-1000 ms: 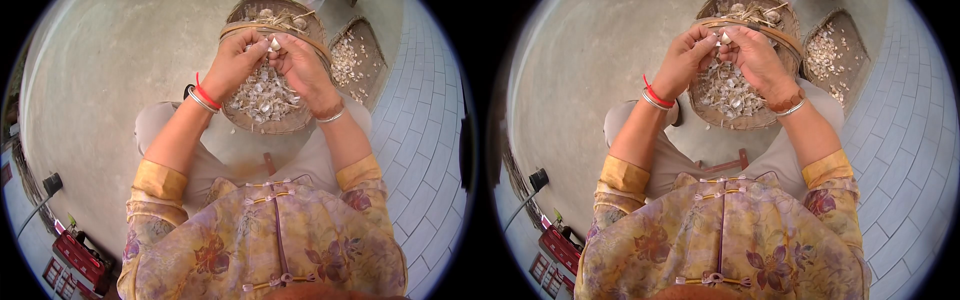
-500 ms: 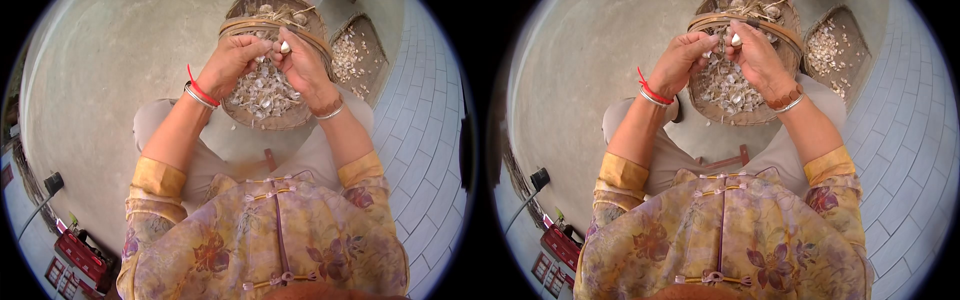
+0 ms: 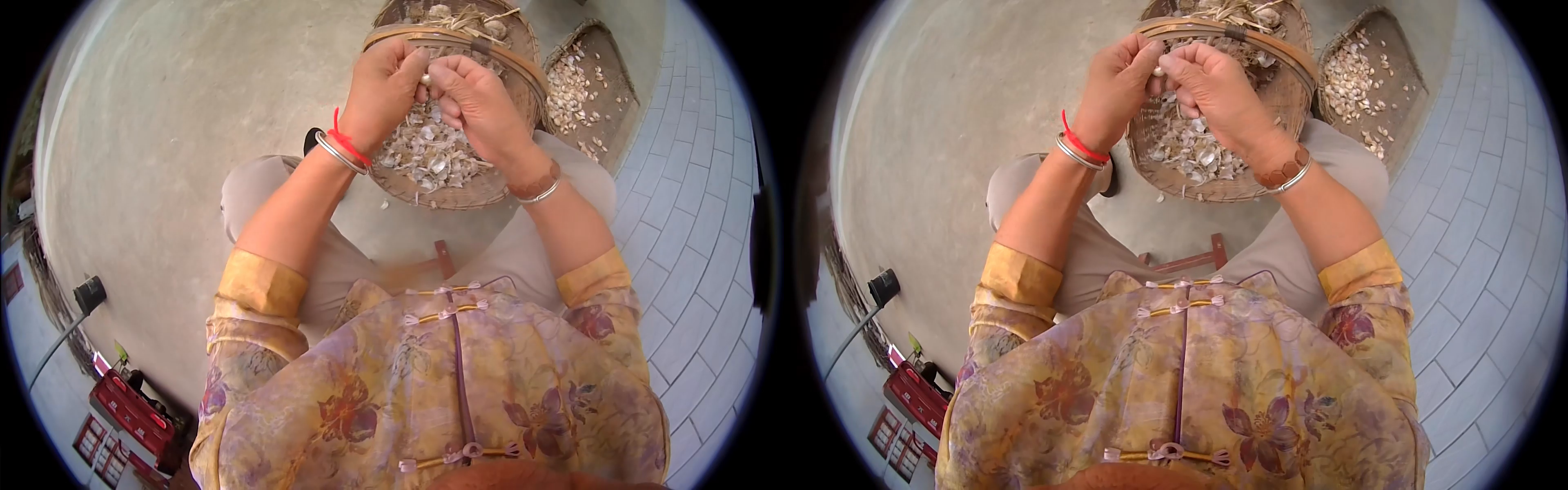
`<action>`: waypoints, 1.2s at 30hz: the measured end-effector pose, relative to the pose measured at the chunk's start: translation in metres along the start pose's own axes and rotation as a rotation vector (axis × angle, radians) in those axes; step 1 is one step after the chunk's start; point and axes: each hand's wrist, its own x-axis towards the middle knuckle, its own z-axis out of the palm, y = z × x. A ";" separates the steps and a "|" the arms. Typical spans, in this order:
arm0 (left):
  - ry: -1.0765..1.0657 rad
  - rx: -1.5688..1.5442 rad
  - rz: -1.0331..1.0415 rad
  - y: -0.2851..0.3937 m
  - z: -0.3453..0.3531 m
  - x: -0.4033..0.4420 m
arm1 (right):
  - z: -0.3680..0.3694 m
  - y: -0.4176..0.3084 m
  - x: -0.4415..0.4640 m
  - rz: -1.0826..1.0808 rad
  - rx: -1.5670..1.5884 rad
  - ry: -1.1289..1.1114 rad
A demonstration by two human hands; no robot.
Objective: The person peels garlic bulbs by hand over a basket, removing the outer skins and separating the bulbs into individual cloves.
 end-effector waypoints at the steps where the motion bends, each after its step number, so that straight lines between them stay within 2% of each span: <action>1: -0.008 0.043 0.055 -0.002 0.002 -0.001 | 0.000 0.000 0.000 -0.001 0.001 0.001; 2: -0.018 0.086 0.111 -0.003 0.003 -0.001 | -0.001 -0.001 -0.001 -0.013 -0.037 -0.010; 4: -0.042 0.026 0.066 -0.003 0.004 0.001 | 0.000 -0.005 -0.003 -0.029 -0.076 -0.022; 6: -0.068 -0.031 0.022 -0.001 0.006 0.000 | 0.004 -0.013 -0.006 -0.163 -0.517 0.094; 7: -0.104 -0.050 0.012 0.000 0.006 -0.002 | 0.005 -0.014 -0.010 -0.167 -0.516 0.099; 9: -0.145 -0.067 0.009 0.001 0.007 -0.003 | 0.007 -0.016 -0.018 -0.345 -0.765 0.124; 13: -0.238 -0.232 -0.205 0.007 0.016 -0.009 | 0.005 -0.021 -0.038 -0.353 -0.892 0.146; 14: -0.260 -0.289 -0.296 0.012 0.017 -0.012 | 0.003 -0.023 -0.043 -0.193 -0.614 0.135; 15: -0.273 -0.286 -0.291 0.014 0.017 -0.013 | 0.000 -0.025 -0.048 -0.037 -0.333 0.119; 17: -0.483 -0.374 -0.309 0.018 0.018 -0.017 | -0.010 -0.024 -0.062 -0.011 -0.361 0.154; 18: -0.492 -0.373 -0.305 0.018 0.021 -0.019 | -0.014 -0.021 -0.067 0.026 -0.385 0.179; 19: -0.525 -0.343 -0.321 0.017 0.025 -0.022 | -0.014 -0.017 -0.072 0.021 -0.387 0.188; 21: -0.574 -0.247 -0.318 0.014 0.034 -0.027 | -0.014 -0.007 -0.084 -0.289 -0.717 0.227; 24: -0.539 -0.168 -0.315 0.014 0.043 -0.037 | -0.012 -0.002 -0.097 -0.253 -0.785 0.269; 25: -0.557 -0.108 -0.266 0.012 0.045 -0.038 | -0.004 -0.009 -0.105 -0.230 -0.653 0.217; 26: -0.620 -0.163 -0.300 0.010 0.045 -0.037 | -0.003 -0.005 -0.108 -0.250 -0.650 0.273; 28: -0.614 -0.311 -0.356 0.015 0.049 -0.047 | -0.010 0.003 -0.116 -0.347 -0.626 0.287; 29: -0.626 -0.351 -0.325 0.011 0.048 -0.050 | -0.012 -0.003 -0.127 -0.377 -0.627 0.364; 31: -0.632 -0.437 -0.279 -0.003 0.041 -0.045 | -0.014 -0.013 -0.149 -0.304 -0.273 0.338; 32: -0.620 -0.483 -0.272 -0.008 0.038 -0.042 | -0.023 -0.017 -0.160 -0.321 -0.271 0.380; 33: -0.656 -0.468 -0.287 -0.010 0.037 -0.040 | -0.036 -0.020 -0.177 -0.369 -0.054 0.383; 34: -0.590 -0.436 -0.288 -0.013 0.035 -0.039 | -0.047 -0.021 -0.194 -0.413 0.163 0.378; 35: -0.519 -0.404 -0.288 -0.016 0.032 -0.038 | -0.057 -0.024 -0.210 -0.433 0.127 0.553; 36: -0.537 -0.397 -0.305 -0.021 0.027 -0.036 | -0.082 -0.015 -0.225 -0.449 0.180 0.608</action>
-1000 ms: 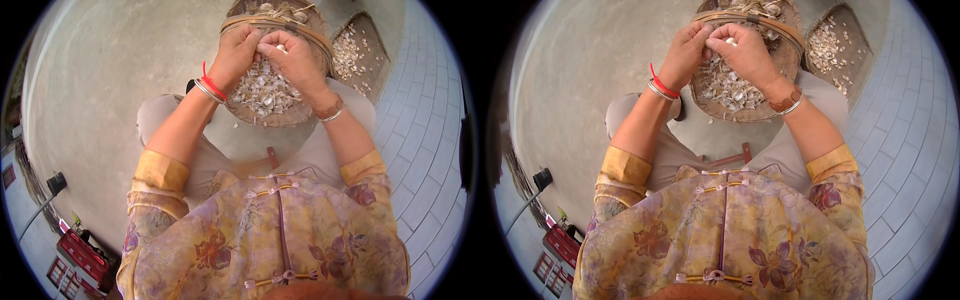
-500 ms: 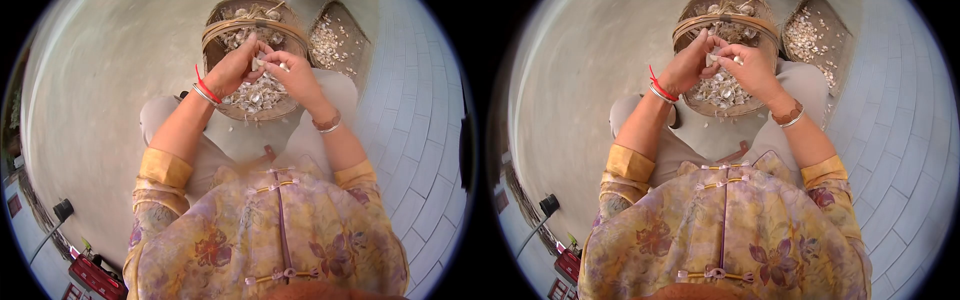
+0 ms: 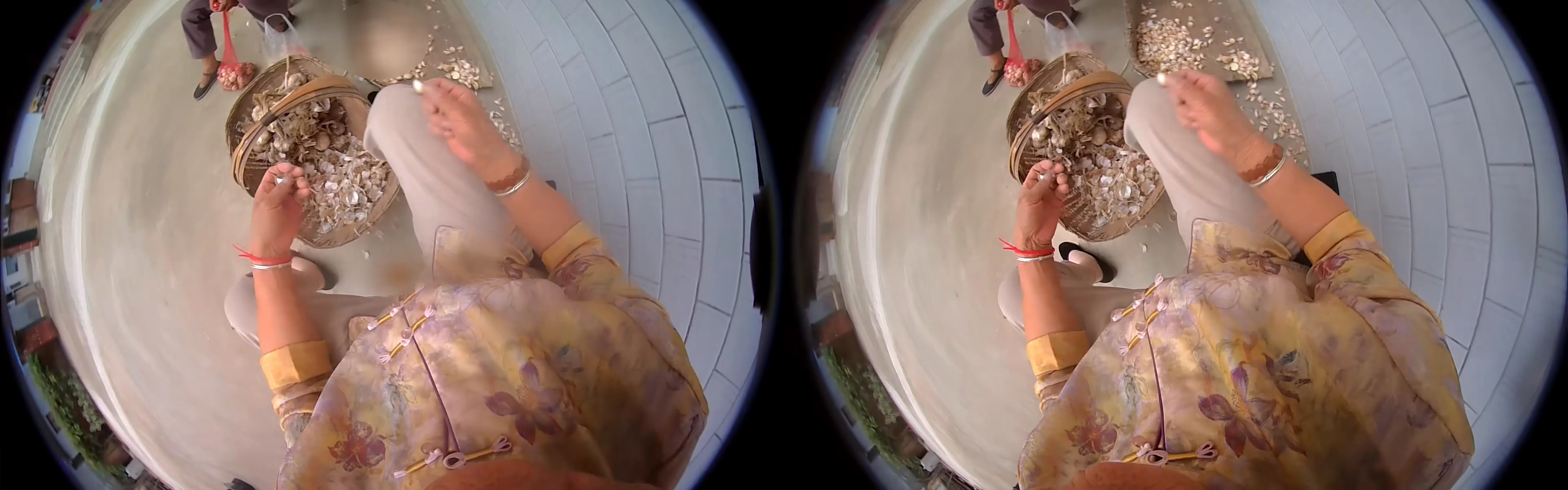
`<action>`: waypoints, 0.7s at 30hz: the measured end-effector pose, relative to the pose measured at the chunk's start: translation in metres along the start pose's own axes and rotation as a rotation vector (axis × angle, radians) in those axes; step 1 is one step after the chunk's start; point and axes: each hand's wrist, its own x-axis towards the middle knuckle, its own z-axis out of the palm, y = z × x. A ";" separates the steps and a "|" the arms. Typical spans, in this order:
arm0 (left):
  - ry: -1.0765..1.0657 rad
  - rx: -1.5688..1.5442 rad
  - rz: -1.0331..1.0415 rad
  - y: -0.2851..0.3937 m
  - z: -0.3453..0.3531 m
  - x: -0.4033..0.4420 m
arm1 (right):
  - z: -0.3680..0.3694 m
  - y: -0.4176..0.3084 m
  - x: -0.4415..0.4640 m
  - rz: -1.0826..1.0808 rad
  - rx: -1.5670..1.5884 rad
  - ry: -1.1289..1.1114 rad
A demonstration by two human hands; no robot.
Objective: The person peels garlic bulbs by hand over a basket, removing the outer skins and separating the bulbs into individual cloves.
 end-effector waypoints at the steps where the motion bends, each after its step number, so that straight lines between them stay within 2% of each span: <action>1: 0.031 -0.001 -0.010 -0.001 -0.008 0.001 | -0.037 0.004 0.001 -0.007 0.039 0.058; 3: 0.117 0.040 -0.031 -0.004 0.000 -0.004 | -0.096 0.007 -0.006 0.056 0.004 0.271; 5: 0.096 0.026 -0.044 -0.007 -0.004 -0.007 | -0.161 0.022 -0.012 0.154 -0.030 0.490; 7: 0.143 0.049 -0.055 -0.012 0.001 -0.010 | -0.224 0.038 -0.017 0.244 0.145 0.732; 9: 0.146 0.032 -0.062 -0.020 -0.001 -0.013 | -0.289 0.062 -0.026 0.237 0.419 0.836; 10: 0.144 0.013 -0.069 -0.022 -0.006 -0.012 | -0.298 0.060 -0.026 0.251 0.414 0.831; 11: 0.208 0.071 -0.072 -0.025 -0.007 -0.012 | -0.295 0.061 -0.027 0.264 0.408 0.824; 12: 0.161 0.057 -0.048 -0.027 -0.013 -0.012 | -0.282 0.056 -0.021 0.264 0.406 0.795; 14: 0.226 0.002 -0.086 -0.026 -0.016 -0.010 | -0.254 0.042 -0.007 0.222 0.559 0.729; 15: 0.230 -0.001 -0.061 -0.025 -0.008 -0.009 | -0.242 0.039 0.005 0.209 0.552 0.622; 17: 0.287 0.069 -0.021 -0.023 0.012 -0.006 | -0.173 0.011 0.022 0.175 0.498 0.521; 21: 0.170 0.028 0.003 -0.020 0.000 -0.006 | -0.047 -0.017 0.059 0.138 0.346 0.192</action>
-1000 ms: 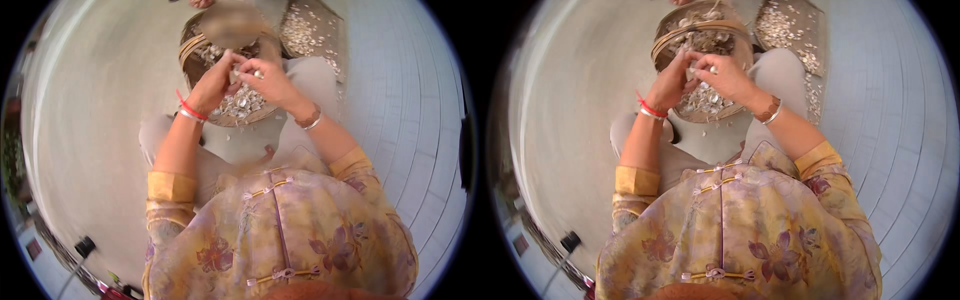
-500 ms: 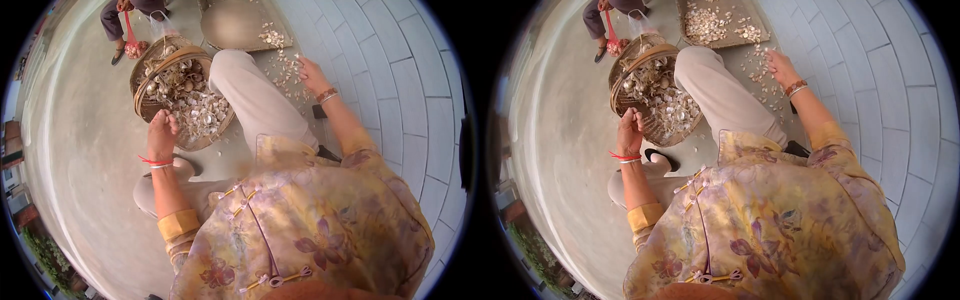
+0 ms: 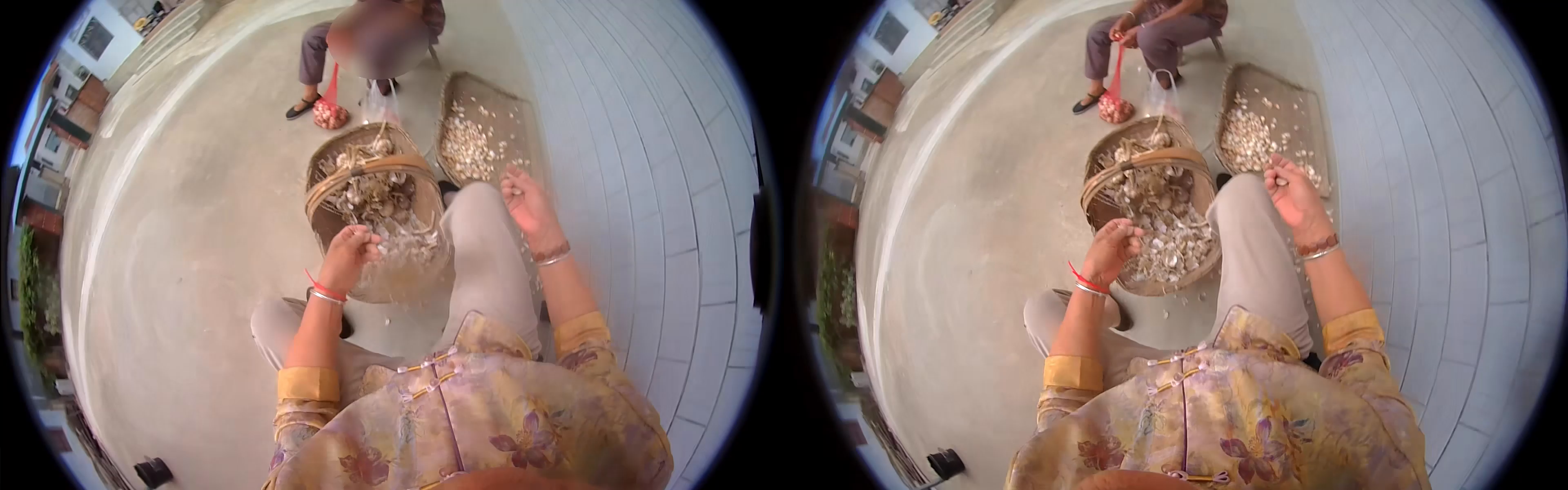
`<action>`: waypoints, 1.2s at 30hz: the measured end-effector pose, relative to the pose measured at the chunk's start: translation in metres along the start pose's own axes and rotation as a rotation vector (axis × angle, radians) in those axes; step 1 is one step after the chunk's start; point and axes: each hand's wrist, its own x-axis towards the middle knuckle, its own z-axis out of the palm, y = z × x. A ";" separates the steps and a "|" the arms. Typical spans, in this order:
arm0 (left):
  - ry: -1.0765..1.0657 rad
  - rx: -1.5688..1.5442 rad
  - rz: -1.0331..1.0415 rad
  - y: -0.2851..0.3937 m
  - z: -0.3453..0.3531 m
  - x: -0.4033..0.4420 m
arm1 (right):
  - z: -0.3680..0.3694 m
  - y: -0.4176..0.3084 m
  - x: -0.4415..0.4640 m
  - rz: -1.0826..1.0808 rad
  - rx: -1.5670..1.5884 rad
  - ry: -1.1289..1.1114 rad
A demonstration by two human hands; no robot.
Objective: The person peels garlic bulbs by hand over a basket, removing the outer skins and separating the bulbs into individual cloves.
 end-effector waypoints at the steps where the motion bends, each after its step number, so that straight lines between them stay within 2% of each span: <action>1: 0.001 0.060 -0.003 0.002 -0.001 0.001 | 0.022 0.009 0.004 0.034 -0.044 -0.080; 3: 0.011 0.083 0.047 0.004 -0.002 0.003 | 0.064 0.031 0.007 0.170 -0.085 -0.289; 7: 0.060 0.160 0.100 0.014 -0.003 -0.005 | 0.116 0.098 0.015 0.392 -0.240 -0.472; 11: 0.116 0.157 0.143 0.032 0.003 -0.019 | 0.119 0.161 0.025 0.566 -0.281 -0.485; 13: 0.100 0.330 0.217 0.035 -0.005 -0.018 | 0.114 0.180 0.020 0.674 -0.299 -0.397; 17: 0.179 0.285 0.177 0.041 0.001 -0.018 | 0.121 0.202 0.005 0.667 -0.372 -0.372; 22: 0.191 0.322 0.280 0.043 0.000 -0.011 | 0.130 0.205 0.000 0.649 -0.360 -0.522; 24: 0.213 0.308 0.277 0.042 0.000 -0.007 | 0.132 0.205 -0.001 0.611 -0.264 -0.575; 26: 0.233 0.295 0.278 0.041 -0.001 -0.003 | 0.139 0.201 -0.002 0.614 -0.258 -0.529; 28: 0.300 0.466 0.382 0.042 -0.001 -0.001 | 0.142 0.200 0.000 0.612 -0.253 -0.485; 32: 0.325 0.507 0.389 0.038 -0.002 0.006 | 0.145 0.197 0.004 0.576 -0.286 -0.428; 34: 0.336 0.627 0.531 0.030 -0.010 0.015 | 0.141 0.197 0.008 0.535 -0.309 -0.439; 36: 0.334 0.604 0.479 0.032 -0.009 0.015 | 0.140 0.198 0.012 0.518 -0.327 -0.439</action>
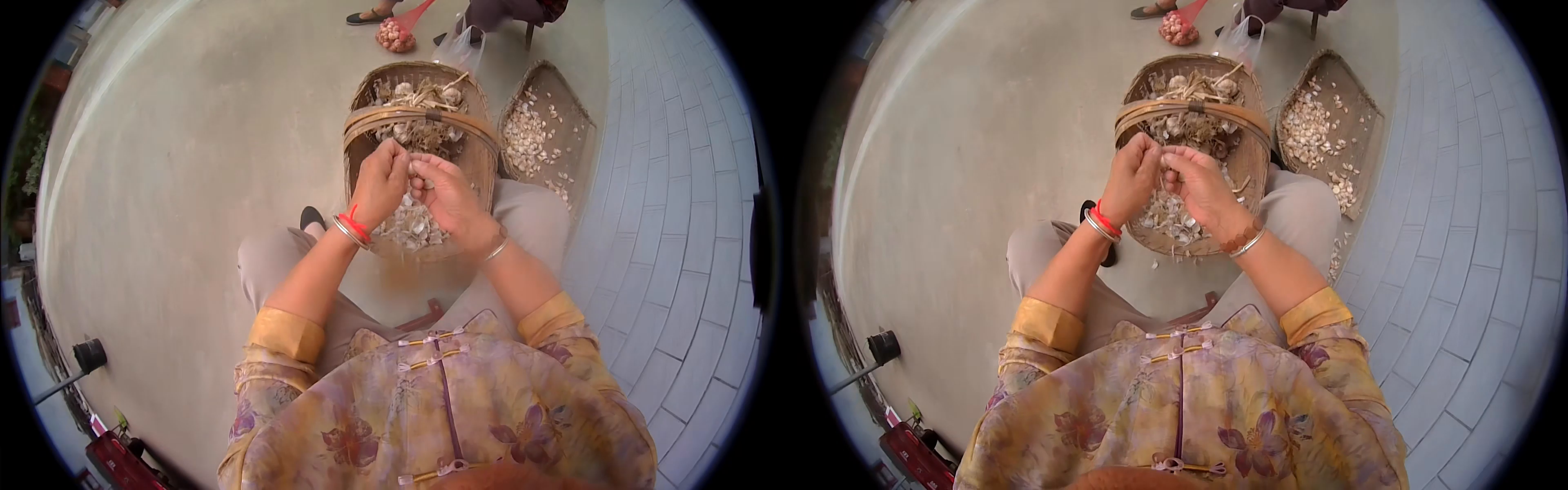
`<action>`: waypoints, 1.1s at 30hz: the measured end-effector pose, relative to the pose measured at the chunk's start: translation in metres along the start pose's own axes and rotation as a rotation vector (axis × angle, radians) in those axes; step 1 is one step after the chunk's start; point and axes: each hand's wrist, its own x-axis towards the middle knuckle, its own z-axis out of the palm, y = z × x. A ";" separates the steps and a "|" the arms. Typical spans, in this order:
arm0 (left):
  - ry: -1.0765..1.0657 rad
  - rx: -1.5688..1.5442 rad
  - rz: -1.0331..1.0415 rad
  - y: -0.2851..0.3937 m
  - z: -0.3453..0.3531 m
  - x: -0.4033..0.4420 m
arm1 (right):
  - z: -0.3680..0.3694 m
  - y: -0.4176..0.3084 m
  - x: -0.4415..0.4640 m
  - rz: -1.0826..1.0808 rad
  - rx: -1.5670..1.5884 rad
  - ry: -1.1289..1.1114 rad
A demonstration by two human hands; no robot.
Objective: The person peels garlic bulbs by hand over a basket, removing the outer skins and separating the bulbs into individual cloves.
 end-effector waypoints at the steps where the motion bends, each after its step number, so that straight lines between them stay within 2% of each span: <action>1: -0.010 -0.013 -0.038 0.004 0.000 -0.003 | 0.000 0.000 -0.003 -0.022 -0.025 -0.003; 3: 0.006 0.034 0.068 -0.005 0.004 -0.001 | 0.001 -0.003 -0.002 -0.031 -0.028 0.013; 6: 0.026 0.080 0.102 -0.002 0.000 0.000 | 0.000 -0.007 -0.007 -0.045 0.020 0.018; 9: 0.075 0.061 0.030 0.000 -0.009 0.004 | -0.013 -0.010 -0.003 -0.023 0.129 -0.018; 11: 0.053 0.048 -0.002 0.006 -0.014 0.002 | -0.015 -0.014 -0.004 0.054 0.337 -0.025; 13: 0.008 -0.056 -0.068 0.006 -0.015 0.002 | -0.013 -0.017 -0.007 0.066 0.408 0.009; 15: -0.020 -0.068 -0.074 0.001 -0.015 0.001 | -0.013 -0.017 -0.007 0.056 0.471 -0.093; 16: -0.039 0.002 -0.049 0.001 -0.015 0.000 | -0.017 -0.015 -0.005 0.062 0.552 -0.171; 19: -0.094 0.194 -0.014 0.003 -0.018 0.000 | -0.017 -0.016 -0.007 0.052 0.553 -0.190; 20: -0.129 0.317 -0.003 0.003 -0.017 -0.001 | -0.020 -0.015 -0.009 0.052 0.556 -0.181; 21: -0.133 0.315 -0.005 0.000 -0.017 -0.001 | -0.021 -0.016 -0.010 0.056 0.526 -0.161; 23: -0.078 0.572 0.229 -0.008 -0.014 -0.002 | -0.023 -0.016 -0.013 0.059 0.497 -0.135; 25: -0.093 0.626 0.278 -0.011 -0.013 -0.003 | -0.018 -0.019 -0.019 0.050 0.393 0.042; 26: -0.102 0.682 0.331 -0.013 -0.012 -0.002 | -0.033 -0.014 -0.016 0.043 0.391 0.051; 28: -0.119 0.706 0.318 -0.009 -0.011 -0.004 | -0.081 0.002 -0.009 0.099 0.501 -0.094; 29: -0.126 0.741 0.296 -0.005 -0.011 -0.006 | -0.089 0.002 -0.014 0.089 0.493 -0.085; 32: -0.124 0.787 0.327 -0.003 -0.013 -0.006 | -0.109 0.007 -0.026 0.053 0.390 0.198; 33: -0.124 0.804 0.331 -0.003 -0.014 -0.005 | -0.118 0.011 -0.027 0.049 0.385 0.204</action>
